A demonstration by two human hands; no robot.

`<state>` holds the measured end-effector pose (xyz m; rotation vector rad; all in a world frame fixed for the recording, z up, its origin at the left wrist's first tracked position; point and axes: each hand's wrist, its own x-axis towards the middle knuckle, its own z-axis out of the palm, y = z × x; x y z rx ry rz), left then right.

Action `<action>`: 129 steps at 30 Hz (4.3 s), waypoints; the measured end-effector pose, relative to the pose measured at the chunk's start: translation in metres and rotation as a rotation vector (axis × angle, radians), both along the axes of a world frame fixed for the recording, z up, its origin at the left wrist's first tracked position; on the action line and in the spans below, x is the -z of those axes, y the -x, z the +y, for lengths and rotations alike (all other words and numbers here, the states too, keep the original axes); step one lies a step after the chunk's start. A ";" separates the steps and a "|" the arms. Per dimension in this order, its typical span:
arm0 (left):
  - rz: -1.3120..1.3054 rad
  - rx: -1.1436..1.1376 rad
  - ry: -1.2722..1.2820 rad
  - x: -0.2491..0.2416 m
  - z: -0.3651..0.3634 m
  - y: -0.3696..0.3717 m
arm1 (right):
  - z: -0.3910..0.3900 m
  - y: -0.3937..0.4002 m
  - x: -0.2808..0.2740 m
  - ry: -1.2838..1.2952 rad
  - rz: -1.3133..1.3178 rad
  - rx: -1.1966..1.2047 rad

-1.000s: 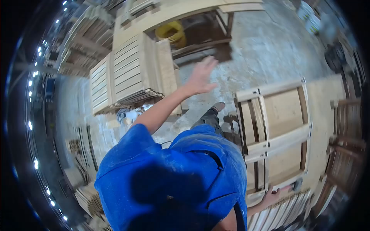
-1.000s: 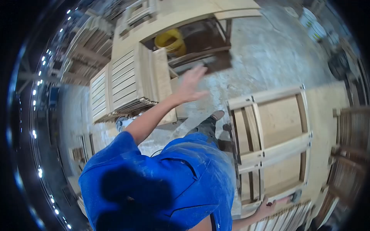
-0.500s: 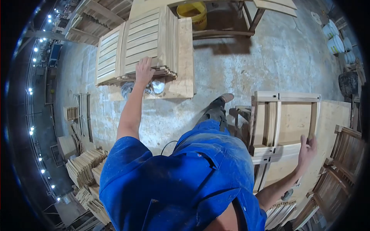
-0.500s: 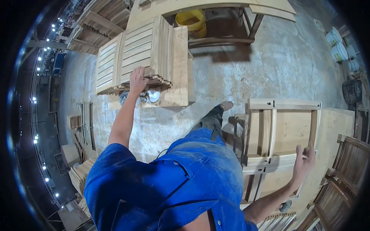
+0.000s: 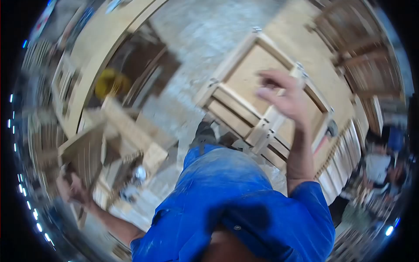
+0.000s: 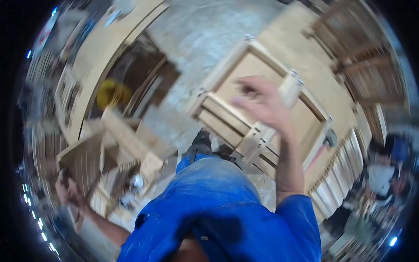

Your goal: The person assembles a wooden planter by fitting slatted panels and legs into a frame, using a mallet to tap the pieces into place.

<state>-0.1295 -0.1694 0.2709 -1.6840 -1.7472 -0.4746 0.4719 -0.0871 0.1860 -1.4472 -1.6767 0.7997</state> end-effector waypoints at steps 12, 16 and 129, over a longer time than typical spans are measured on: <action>-0.133 1.317 -0.401 -0.118 0.256 -0.375 | 0.062 0.030 -0.057 -0.588 0.188 0.495; -0.512 1.401 -0.839 -0.100 0.357 -0.469 | 0.085 -0.088 -0.045 -0.943 0.398 0.778; -0.214 1.628 2.336 0.205 -0.209 -0.715 | -0.489 -0.077 0.184 -0.321 1.042 2.136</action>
